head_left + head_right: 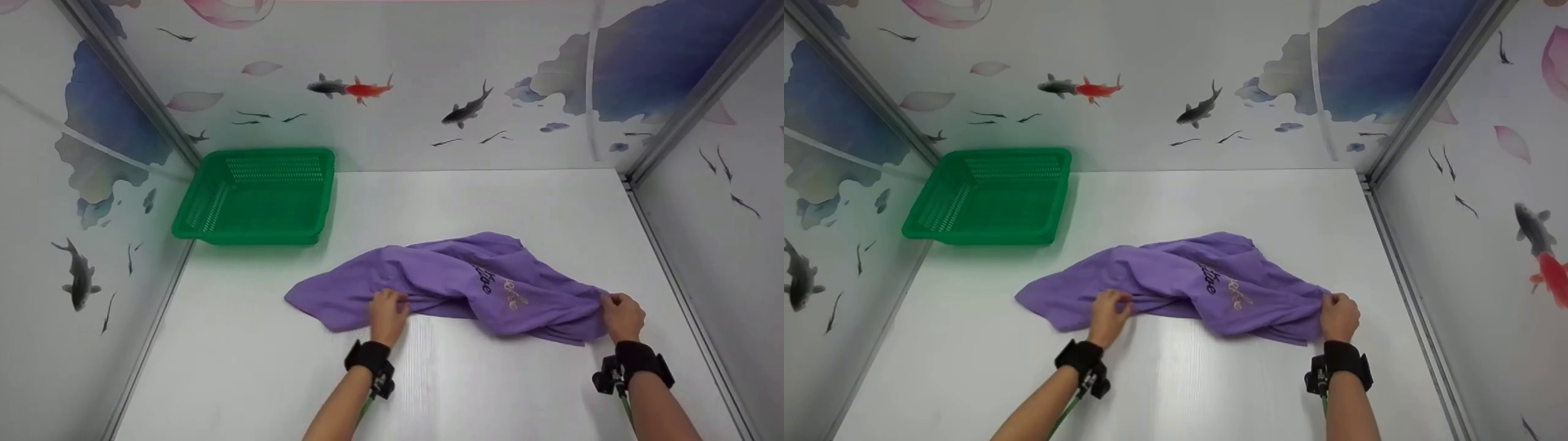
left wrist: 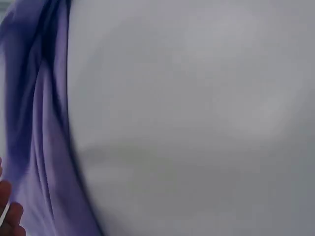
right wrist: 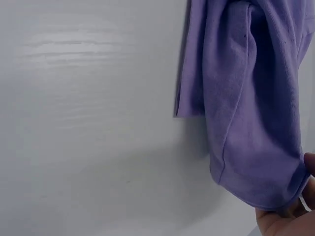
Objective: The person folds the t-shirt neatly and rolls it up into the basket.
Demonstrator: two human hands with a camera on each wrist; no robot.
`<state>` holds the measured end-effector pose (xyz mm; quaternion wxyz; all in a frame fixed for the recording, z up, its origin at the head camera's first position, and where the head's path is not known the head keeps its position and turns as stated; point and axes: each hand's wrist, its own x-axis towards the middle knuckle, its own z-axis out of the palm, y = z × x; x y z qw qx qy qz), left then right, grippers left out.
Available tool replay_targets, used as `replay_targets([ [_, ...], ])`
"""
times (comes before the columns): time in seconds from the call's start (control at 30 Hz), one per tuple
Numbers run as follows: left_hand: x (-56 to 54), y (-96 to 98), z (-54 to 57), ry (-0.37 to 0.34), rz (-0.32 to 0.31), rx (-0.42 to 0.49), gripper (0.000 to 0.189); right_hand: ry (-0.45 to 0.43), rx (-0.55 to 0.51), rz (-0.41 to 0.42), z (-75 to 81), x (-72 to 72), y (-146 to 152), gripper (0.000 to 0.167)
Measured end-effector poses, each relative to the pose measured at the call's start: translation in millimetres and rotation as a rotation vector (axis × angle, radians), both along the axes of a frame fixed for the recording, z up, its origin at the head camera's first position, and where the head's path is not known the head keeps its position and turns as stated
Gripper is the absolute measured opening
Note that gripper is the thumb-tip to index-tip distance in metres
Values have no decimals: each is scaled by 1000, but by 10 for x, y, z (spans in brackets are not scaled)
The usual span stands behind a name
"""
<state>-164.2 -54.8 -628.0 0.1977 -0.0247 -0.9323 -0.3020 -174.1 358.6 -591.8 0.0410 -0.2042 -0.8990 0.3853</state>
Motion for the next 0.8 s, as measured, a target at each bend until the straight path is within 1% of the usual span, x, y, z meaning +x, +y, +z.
replay_targets([
  [0.07,33,310,-66,-24,-142,-17,11,-5,6,-14,-16,2,-10,38],
  [0.1,44,447,-97,-39,-198,-31,11,-9,7,-23,-25,1,-15,38],
  [0.13,49,571,-133,-40,-240,-51,12,-10,6,-32,-30,1,-22,38],
  [0.17,53,682,-164,-43,-270,-71,13,-12,4,-43,-35,1,-29,38],
  [0.23,52,863,-233,-20,-292,-115,13,-15,-2,-62,-48,1,-40,39],
  [0.27,52,934,-271,-2,-291,-137,14,-17,-4,-72,-55,2,-44,39],
  [0.33,59,1031,-339,36,-268,-176,14,-21,-11,-90,-64,7,-52,39],
  [0.43,69,1116,-442,90,-207,-223,15,-29,-15,-100,-63,11,-54,39],
  [0.53,84,1164,-515,97,-132,-250,18,-53,-8,-98,-50,6,-37,41],
  [0.6,94,1178,-532,91,-93,-264,18,-68,7,-94,-34,-6,-28,41],
  [0.67,105,1165,-523,78,-73,-271,17,-79,28,-90,-19,-23,-18,40],
  [0.73,105,1117,-502,76,-84,-273,14,-71,45,-96,0,-37,-3,37],
  [0.8,101,1018,-465,66,-118,-254,11,-48,59,-110,11,-47,30,34],
])
